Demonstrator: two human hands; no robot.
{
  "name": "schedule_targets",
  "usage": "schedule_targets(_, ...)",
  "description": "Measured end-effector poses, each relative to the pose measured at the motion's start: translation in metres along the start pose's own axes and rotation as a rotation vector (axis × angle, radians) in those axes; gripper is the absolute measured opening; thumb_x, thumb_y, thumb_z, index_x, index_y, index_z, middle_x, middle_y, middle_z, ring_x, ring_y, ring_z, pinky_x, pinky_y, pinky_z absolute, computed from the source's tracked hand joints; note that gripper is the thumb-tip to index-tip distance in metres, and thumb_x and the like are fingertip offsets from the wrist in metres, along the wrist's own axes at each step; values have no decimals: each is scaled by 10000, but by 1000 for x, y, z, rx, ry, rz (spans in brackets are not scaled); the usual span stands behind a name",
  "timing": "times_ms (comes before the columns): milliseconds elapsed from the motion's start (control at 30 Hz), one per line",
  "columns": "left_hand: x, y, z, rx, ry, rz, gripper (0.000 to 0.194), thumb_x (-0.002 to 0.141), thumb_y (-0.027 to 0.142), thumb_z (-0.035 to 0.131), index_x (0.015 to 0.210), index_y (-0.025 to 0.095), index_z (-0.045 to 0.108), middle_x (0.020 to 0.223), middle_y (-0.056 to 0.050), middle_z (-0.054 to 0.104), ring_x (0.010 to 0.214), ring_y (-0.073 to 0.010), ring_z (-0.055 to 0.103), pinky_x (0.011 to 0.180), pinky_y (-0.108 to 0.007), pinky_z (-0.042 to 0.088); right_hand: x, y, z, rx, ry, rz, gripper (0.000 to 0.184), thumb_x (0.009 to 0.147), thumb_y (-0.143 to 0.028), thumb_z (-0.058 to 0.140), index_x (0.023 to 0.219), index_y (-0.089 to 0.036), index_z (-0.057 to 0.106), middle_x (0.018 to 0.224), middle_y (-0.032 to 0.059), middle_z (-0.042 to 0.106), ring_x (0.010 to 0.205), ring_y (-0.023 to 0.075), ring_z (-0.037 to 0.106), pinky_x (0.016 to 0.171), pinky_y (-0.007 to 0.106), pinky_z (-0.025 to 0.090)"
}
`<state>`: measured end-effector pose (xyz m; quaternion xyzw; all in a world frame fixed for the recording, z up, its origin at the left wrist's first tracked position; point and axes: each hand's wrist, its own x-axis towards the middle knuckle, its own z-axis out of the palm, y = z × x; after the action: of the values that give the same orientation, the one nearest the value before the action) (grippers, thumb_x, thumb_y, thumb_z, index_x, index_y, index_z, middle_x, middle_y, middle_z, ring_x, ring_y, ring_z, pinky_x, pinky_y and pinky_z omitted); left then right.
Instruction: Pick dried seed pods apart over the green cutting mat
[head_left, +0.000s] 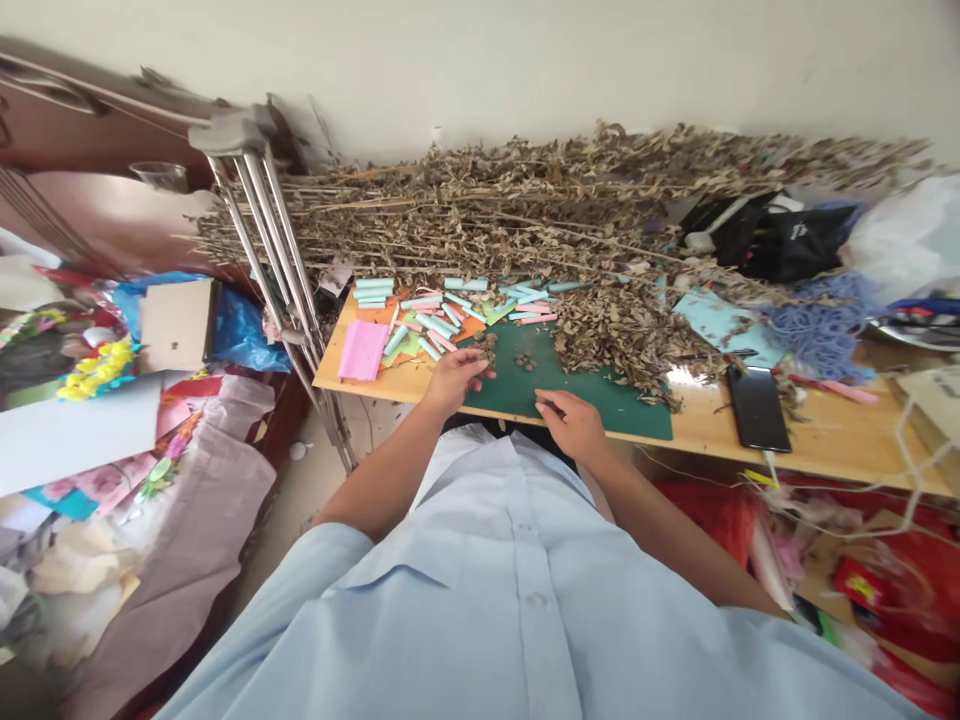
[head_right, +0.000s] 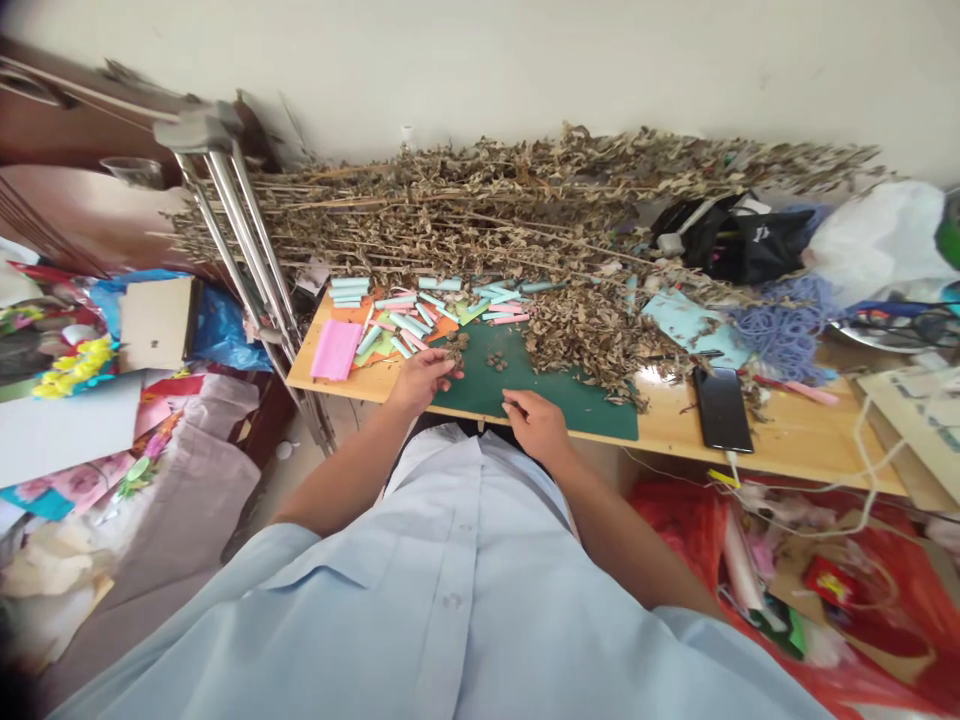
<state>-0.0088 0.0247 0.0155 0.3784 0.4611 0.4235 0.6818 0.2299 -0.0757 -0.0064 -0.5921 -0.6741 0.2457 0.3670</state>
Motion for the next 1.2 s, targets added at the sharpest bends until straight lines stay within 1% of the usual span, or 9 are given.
schedule_targets(100, -5, -7, 9, -126, -73, -89, 492, 648, 294, 892, 1049, 139, 653, 852, -29, 690, 732, -184, 737, 479, -204, 432, 15, -7, 6, 163, 26, 80, 316, 912, -350, 638, 1183, -235, 752, 1064, 70, 779, 747, 182, 687, 775, 364, 598)
schedule_targets(233, -7, -14, 17, -107, -114, -109, 471, 674, 302, 887, 1061, 130, 680, 862, -48, 719, 735, -168, 737, 516, -201, 481, 34, -16, 15, 351, 30, 110, 379, 876, -369, 687, 1232, -250, 738, 1253, 87, 725, 813, 173, 697, 745, 331, 605)
schedule_targets(333, -5, -16, 20, -48, -163, -99, 445, 691, 319, 881, 1045, 119, 700, 861, -57, 732, 714, -155, 725, 540, -208, 511, 42, -19, 21, 409, 20, 83, 394, 872, -363, 690, 1254, -280, 734, 1362, 78, 676, 850, 174, 708, 759, 335, 617)
schedule_targets(400, -4, -17, 21, -15, -193, -94, 444, 697, 330, 884, 1042, 113, 709, 867, -61, 737, 710, -151, 720, 563, -217, 537, 45, -19, 23, 408, 16, 54, 364, 876, -344, 681, 1228, -287, 751, 1329, 67, 698, 890, 186, 719, 822, 357, 619)
schedule_targets(533, -4, -17, 22, 6, -215, -100, 448, 692, 340, 895, 1024, 106, 705, 859, -60, 736, 719, -154, 731, 616, -237, 582, 50, -18, 26, 345, 60, -7, 231, 878, -299, 669, 1060, -283, 809, 1115, 46, 779, 1024, 226, 720, 973, 400, 577)
schedule_targets(667, -4, -15, 25, -24, -189, -115, 500, 666, 330, 917, 1037, 131, 648, 837, -43, 734, 717, -177, 750, 645, -275, 612, 53, -19, 27, 311, 78, -25, 163, 868, -288, 659, 908, -270, 816, 981, 46, 788, 945, 228, 727, 923, 397, 583)
schedule_targets(800, -4, -15, 25, -21, -187, -111, 505, 686, 351, 911, 1043, 152, 616, 812, -38, 741, 741, -197, 766, 657, -288, 622, 53, -19, 28, 304, 88, 62, 162, 841, -312, 672, 917, -259, 805, 965, 45, 784, 896, 224, 724, 867, 381, 588)
schedule_targets(1000, -4, -22, 21, -26, -206, -93, 469, 727, 403, 887, 1036, 127, 667, 834, -59, 751, 746, -182, 761, 692, -286, 622, 52, -16, 32, 345, 49, 179, 208, 819, -355, 672, 940, -244, 799, 928, 35, 798, 833, 222, 729, 837, 373, 579)
schedule_targets(1200, -5, -27, 20, -33, -208, -55, 527, 651, 338, 941, 1042, 116, 667, 811, -48, 747, 728, -172, 752, 703, -282, 616, 51, -14, 37, 346, 69, 207, 199, 800, -390, 701, 900, -249, 798, 866, 29, 793, 794, 229, 727, 788, 370, 578)
